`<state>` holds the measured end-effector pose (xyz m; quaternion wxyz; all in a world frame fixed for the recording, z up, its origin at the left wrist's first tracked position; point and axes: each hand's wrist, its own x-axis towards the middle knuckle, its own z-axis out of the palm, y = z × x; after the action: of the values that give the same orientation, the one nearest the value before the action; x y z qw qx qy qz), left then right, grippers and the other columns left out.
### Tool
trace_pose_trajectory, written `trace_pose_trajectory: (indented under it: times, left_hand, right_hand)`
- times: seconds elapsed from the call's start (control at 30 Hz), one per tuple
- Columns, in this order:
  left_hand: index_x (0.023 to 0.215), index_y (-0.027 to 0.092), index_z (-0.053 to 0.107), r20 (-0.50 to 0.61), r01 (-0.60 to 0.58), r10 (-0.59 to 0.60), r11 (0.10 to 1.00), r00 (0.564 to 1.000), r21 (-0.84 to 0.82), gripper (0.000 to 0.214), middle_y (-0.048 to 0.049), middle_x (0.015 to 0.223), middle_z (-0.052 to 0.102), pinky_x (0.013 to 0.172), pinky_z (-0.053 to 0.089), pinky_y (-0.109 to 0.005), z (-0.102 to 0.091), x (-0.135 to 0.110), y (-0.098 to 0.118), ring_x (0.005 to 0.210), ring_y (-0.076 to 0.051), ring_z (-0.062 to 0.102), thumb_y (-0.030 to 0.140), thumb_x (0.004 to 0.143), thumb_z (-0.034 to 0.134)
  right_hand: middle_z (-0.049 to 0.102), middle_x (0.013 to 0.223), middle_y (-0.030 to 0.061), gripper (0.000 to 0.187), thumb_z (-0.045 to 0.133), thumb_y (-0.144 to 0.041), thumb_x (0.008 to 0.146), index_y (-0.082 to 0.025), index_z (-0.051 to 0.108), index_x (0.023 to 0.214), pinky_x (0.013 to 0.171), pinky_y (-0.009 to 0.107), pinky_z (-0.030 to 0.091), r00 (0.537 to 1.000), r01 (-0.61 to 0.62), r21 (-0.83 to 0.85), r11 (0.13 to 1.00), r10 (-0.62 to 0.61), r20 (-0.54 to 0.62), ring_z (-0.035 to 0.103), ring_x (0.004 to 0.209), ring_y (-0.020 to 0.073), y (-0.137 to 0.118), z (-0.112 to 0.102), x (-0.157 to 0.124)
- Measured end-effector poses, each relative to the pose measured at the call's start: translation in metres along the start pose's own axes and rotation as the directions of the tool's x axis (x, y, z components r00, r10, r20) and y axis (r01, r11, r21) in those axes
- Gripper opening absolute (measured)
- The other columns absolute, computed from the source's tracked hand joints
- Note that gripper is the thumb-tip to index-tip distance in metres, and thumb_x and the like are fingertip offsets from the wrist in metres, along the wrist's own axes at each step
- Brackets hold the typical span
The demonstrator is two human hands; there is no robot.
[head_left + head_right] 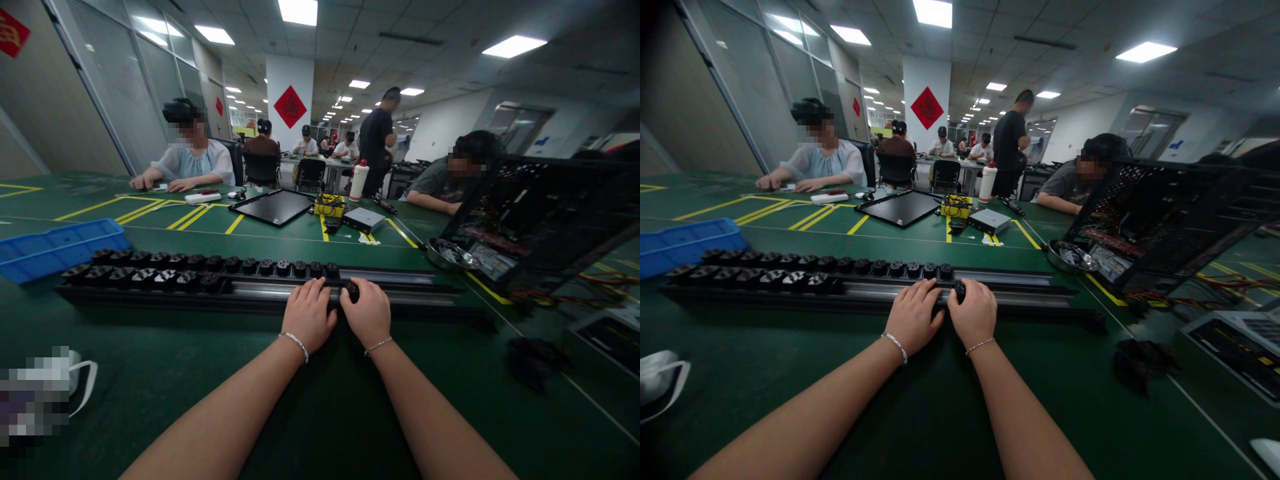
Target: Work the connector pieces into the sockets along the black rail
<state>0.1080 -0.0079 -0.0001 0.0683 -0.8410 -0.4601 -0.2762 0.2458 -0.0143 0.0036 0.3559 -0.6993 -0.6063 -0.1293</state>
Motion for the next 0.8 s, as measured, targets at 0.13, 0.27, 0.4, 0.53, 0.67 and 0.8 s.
trace_pose_trajectory:
  times: [0.13, 0.27, 0.4, 0.53, 0.67, 0.8]
  left_hand:
    - [0.114, 0.018, 0.055, -0.008, -0.003, 0.003, 1.000, 1.000, -0.001, 0.038, -0.0088, 0.131, 0.051, 0.099, 0.034, -0.040, 0.0011, -0.0003, -0.0001, 0.121, -0.024, 0.042, 0.035, 0.080, 0.051]
    - [0.113, 0.018, 0.055, 0.000, 0.006, -0.006, 1.000, 1.000, 0.001, 0.038, -0.0093, 0.131, 0.051, 0.099, 0.035, -0.040, 0.0012, -0.0003, 0.0004, 0.121, -0.024, 0.042, 0.034, 0.079, 0.051]
    - [0.115, 0.017, 0.053, -0.003, 0.031, -0.031, 1.000, 1.000, 0.003, 0.042, -0.0108, 0.130, 0.050, 0.100, 0.034, -0.040, 0.0012, -0.0004, 0.0009, 0.122, -0.025, 0.041, 0.033, 0.077, 0.053]
    - [0.116, 0.016, 0.052, -0.001, 0.036, -0.036, 0.999, 0.999, 0.008, 0.043, -0.0111, 0.129, 0.051, 0.100, 0.033, -0.041, 0.0017, -0.0008, 0.0008, 0.121, -0.026, 0.041, 0.032, 0.076, 0.053]
    - [0.116, 0.016, 0.053, 0.005, 0.027, -0.027, 1.000, 1.000, 0.010, 0.043, -0.0110, 0.129, 0.050, 0.100, 0.034, -0.041, 0.0017, -0.0009, 0.0006, 0.121, -0.026, 0.041, 0.032, 0.075, 0.054]
    - [0.117, 0.016, 0.052, 0.000, 0.022, -0.022, 1.000, 1.000, 0.011, 0.044, -0.0109, 0.129, 0.050, 0.100, 0.034, -0.041, 0.0021, -0.0010, 0.0004, 0.121, -0.026, 0.041, 0.032, 0.076, 0.053]
  right_hand:
    - [0.067, 0.097, 0.0093, 0.029, 0.049, -0.030, 0.076, -0.015, 0.062, 0.097, 0.086, 0.034, 0.038, 1.000, 0.017, 0.010, 1.000, -0.016, -0.017, 0.057, 0.093, 0.0218, 0.0009, 0.0016, 0.0000]
    - [0.065, 0.105, 0.0101, 0.027, 0.050, -0.030, 0.076, -0.017, 0.063, 0.096, 0.091, 0.036, 0.034, 0.999, 0.027, 0.000, 1.000, -0.027, -0.044, 0.055, 0.100, 0.0229, 0.0013, 0.0013, -0.0003]
    - [0.067, 0.092, 0.0072, 0.024, 0.051, -0.033, 0.075, -0.019, 0.063, 0.091, 0.088, 0.036, 0.034, 1.000, 0.007, -0.015, 1.000, -0.008, -0.024, 0.055, 0.093, 0.0224, 0.0016, 0.0001, -0.0004]
    - [0.067, 0.090, 0.0064, 0.023, 0.052, -0.032, 0.074, -0.019, 0.063, 0.090, 0.087, 0.035, 0.033, 0.999, 0.008, -0.006, 1.000, -0.008, -0.032, 0.055, 0.092, 0.0219, 0.0019, -0.0005, -0.0002]
    - [0.067, 0.088, 0.0063, 0.021, 0.052, -0.031, 0.074, -0.019, 0.062, 0.088, 0.087, 0.035, 0.034, 0.999, 0.008, -0.003, 1.000, -0.008, -0.042, 0.056, 0.091, 0.0220, 0.0017, -0.0014, 0.0000]
    - [0.067, 0.087, 0.0061, 0.021, 0.052, -0.031, 0.074, -0.019, 0.062, 0.088, 0.086, 0.034, 0.035, 0.999, 0.005, -0.008, 1.000, -0.005, -0.040, 0.056, 0.090, 0.0216, 0.0020, -0.0012, 0.0000]
